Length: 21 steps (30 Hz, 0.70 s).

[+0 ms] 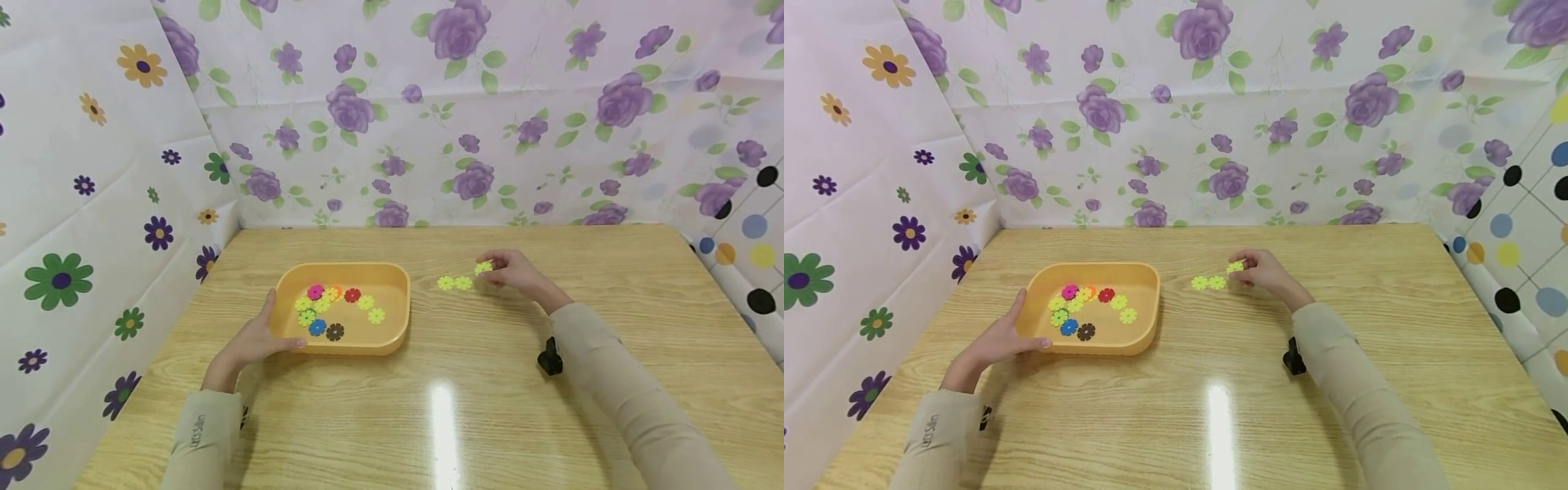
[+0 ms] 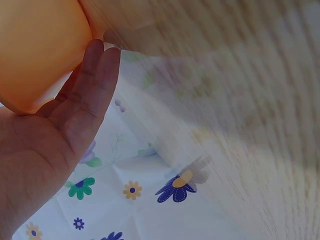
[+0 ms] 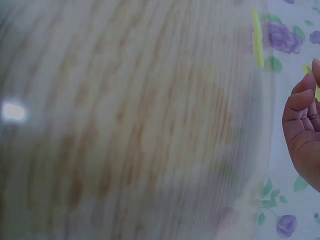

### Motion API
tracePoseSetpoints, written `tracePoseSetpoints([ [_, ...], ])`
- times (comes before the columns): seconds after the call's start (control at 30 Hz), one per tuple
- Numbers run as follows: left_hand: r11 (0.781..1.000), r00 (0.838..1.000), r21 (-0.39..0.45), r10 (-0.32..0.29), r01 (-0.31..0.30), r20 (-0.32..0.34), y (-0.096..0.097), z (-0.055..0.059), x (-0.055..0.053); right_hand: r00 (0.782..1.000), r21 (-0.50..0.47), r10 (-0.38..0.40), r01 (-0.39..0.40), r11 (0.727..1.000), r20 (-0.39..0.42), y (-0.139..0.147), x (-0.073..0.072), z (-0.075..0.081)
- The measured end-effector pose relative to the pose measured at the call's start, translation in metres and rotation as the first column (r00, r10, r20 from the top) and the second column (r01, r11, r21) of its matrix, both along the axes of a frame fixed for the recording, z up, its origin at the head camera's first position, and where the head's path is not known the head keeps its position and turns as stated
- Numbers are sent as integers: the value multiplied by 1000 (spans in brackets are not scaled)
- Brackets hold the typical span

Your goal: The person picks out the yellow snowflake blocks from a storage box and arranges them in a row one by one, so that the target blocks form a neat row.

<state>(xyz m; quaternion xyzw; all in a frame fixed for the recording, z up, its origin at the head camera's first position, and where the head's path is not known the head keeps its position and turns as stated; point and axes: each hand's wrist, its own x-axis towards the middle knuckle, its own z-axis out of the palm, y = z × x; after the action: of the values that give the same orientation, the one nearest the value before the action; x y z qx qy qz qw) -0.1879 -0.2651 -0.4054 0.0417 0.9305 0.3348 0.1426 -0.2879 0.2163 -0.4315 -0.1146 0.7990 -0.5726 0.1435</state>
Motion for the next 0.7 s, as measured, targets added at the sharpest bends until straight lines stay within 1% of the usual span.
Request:
tracePoseSetpoints([
  [0.17,1000,1000,-5,-4,3,-12,-1,-1,0,1000,63,7,-7,998,-3,-1,-2,-4],
  [0.4,1000,1000,-4,-2,2,-20,-1,-1,0,998,129,36,-42,991,47,-3,-3,-7],
  [0.47,1000,1000,-2,-2,2,-20,-1,-1,0,997,137,43,-51,989,61,-3,-4,-9],
  [0.63,1000,1000,7,1,-1,-15,0,-1,0,995,138,28,-41,990,97,-2,-7,-12],
  [0.7,1000,1000,10,2,-2,-14,0,-1,0,994,153,26,-42,987,103,-2,-8,-13],
])
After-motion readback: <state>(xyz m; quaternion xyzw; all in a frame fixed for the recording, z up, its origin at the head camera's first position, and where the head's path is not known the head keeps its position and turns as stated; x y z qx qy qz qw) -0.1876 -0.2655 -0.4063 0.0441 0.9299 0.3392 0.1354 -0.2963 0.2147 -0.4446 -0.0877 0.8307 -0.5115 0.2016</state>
